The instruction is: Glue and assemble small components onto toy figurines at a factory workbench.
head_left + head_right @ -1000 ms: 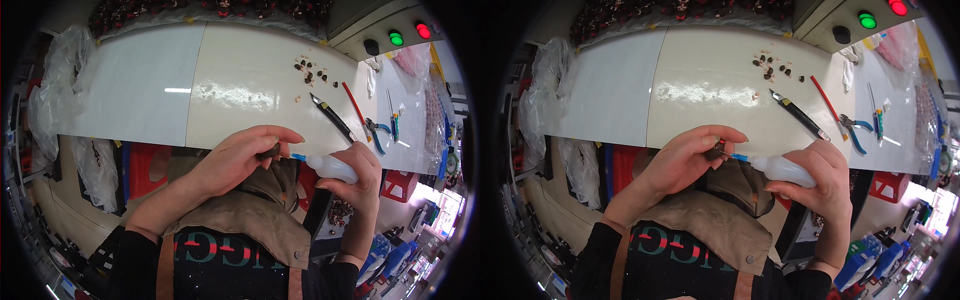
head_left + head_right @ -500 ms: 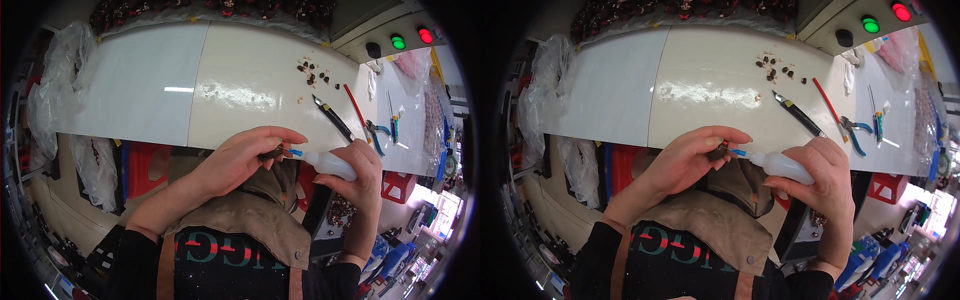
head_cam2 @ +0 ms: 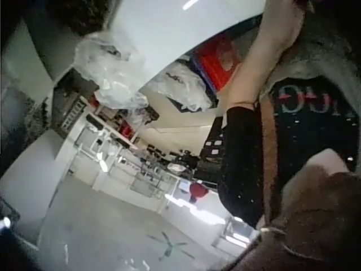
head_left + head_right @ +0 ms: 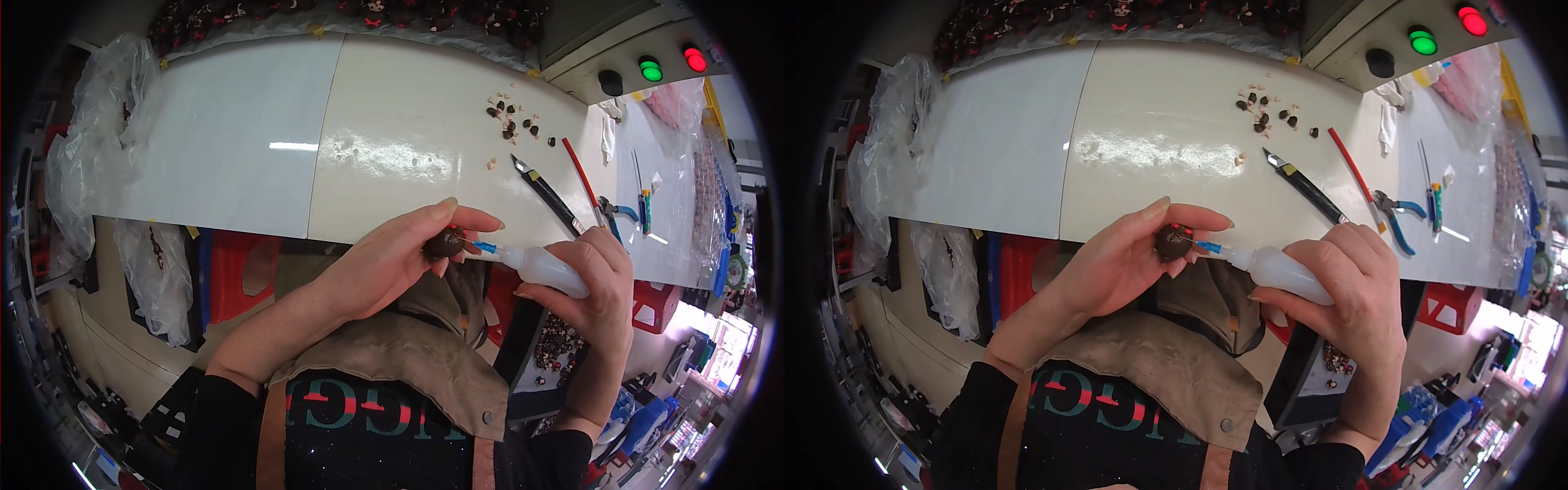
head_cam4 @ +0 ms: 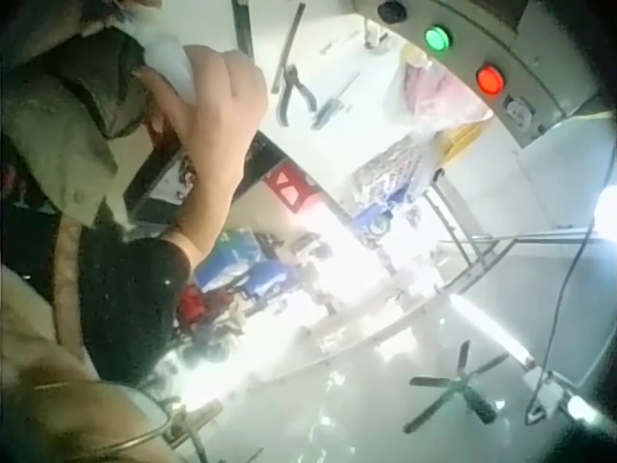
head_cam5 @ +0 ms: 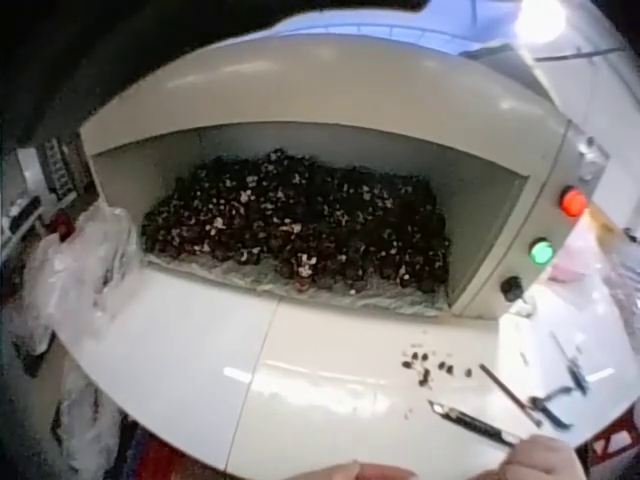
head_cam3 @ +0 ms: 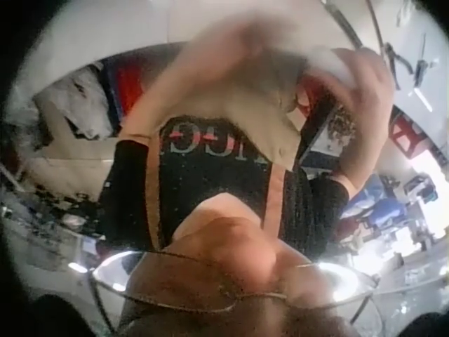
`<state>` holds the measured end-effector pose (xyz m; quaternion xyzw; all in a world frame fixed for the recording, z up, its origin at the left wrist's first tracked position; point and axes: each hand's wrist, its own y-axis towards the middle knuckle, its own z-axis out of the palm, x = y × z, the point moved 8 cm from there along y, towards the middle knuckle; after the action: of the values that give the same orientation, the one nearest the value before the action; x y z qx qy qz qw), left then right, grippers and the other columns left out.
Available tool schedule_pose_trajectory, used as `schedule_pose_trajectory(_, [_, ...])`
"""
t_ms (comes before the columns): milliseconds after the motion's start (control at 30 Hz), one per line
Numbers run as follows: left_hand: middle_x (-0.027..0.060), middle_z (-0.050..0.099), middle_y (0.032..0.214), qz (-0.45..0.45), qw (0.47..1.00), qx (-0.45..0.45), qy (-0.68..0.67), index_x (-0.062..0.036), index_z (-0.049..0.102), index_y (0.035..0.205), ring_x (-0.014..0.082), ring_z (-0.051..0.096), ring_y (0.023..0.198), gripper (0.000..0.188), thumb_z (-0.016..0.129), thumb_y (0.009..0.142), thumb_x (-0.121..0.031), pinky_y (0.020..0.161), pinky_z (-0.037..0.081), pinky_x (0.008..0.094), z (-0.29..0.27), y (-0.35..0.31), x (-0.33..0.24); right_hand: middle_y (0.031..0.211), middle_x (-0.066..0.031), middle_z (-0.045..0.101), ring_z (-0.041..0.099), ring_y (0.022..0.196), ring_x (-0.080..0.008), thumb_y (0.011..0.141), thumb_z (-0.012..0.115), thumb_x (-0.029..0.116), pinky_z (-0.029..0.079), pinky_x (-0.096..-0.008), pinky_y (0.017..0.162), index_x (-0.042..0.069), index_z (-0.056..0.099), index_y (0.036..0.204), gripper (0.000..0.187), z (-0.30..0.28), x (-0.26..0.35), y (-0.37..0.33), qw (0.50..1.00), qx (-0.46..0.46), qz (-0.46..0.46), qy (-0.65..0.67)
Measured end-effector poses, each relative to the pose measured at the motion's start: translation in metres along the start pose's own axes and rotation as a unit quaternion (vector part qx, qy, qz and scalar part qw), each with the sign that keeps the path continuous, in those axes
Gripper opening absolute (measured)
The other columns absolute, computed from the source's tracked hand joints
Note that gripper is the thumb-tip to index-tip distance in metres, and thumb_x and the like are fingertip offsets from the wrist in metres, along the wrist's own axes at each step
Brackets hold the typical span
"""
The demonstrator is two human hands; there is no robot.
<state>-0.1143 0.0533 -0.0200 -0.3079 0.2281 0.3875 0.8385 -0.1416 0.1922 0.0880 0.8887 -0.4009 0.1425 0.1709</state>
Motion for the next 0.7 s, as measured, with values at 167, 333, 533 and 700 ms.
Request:
schedule_pose_trajectory(167, [0.0085, 0.056, 0.115, 0.006, 1.0, -0.005, 0.026, 0.0052, 0.051, 0.121, 0.0101, 0.046, 0.083, 0.05, 0.024, 0.1, -0.032, 0.075, 0.041, 0.023, 0.001, 0.003, 0.0, 0.064, -0.0042, 0.052, 0.051, 0.059, -0.0221, 0.055, 0.082, 0.031, 0.04, -0.0328, 0.053, 0.008, 0.062, 0.078, 0.038, -0.001, -0.002, 0.0, 1.0, 0.001, -0.001, -0.004])
schedule_pose_trajectory(333, [0.0072, 0.056, 0.112, 0.011, 1.0, -0.005, 0.021, 0.0052, 0.051, 0.121, 0.01, 0.046, 0.084, 0.051, 0.025, 0.1, -0.032, 0.076, 0.04, 0.0234, 0.0, 0.005, -0.002, 0.065, -0.0048, 0.053, 0.051, 0.059, -0.022, 0.054, 0.083, 0.032, 0.04, -0.0323, 0.053, 0.008, 0.063, 0.079, 0.04, 0.001, -0.009, 0.002, 1.0, 0.002, 0.001, 0.005])
schedule_pose_trajectory(533, [0.0058, 0.052, 0.107, 0.038, 0.998, 0.052, -0.017, 0.0033, 0.046, 0.129, 0.0106, 0.047, 0.091, 0.042, 0.034, 0.098, -0.023, 0.083, 0.039, 0.0245, 0.013, 0.003, -0.011, 0.097, -0.0104, 0.06, 0.058, 0.084, -0.0167, 0.071, 0.077, 0.038, 0.046, -0.0285, 0.072, -0.003, 0.054, 0.109, 0.06, -0.013, -0.08, -0.047, 0.933, -0.171, 0.125, 0.291])
schedule_pose_trajectory(700, [0.0052, 0.045, 0.111, 0.12, 0.969, -0.011, 0.214, -0.002, 0.039, 0.135, 0.0117, 0.045, 0.106, 0.045, 0.048, 0.091, -0.001, 0.094, 0.035, 0.0244, 0.014, -0.002, -0.03, 0.109, -0.0134, 0.059, 0.057, 0.098, -0.0167, 0.091, 0.054, 0.01, 0.044, -0.0283, 0.087, -0.004, 0.047, 0.113, 0.027, -0.026, -0.159, -0.031, 0.878, -0.291, 0.236, 0.297])
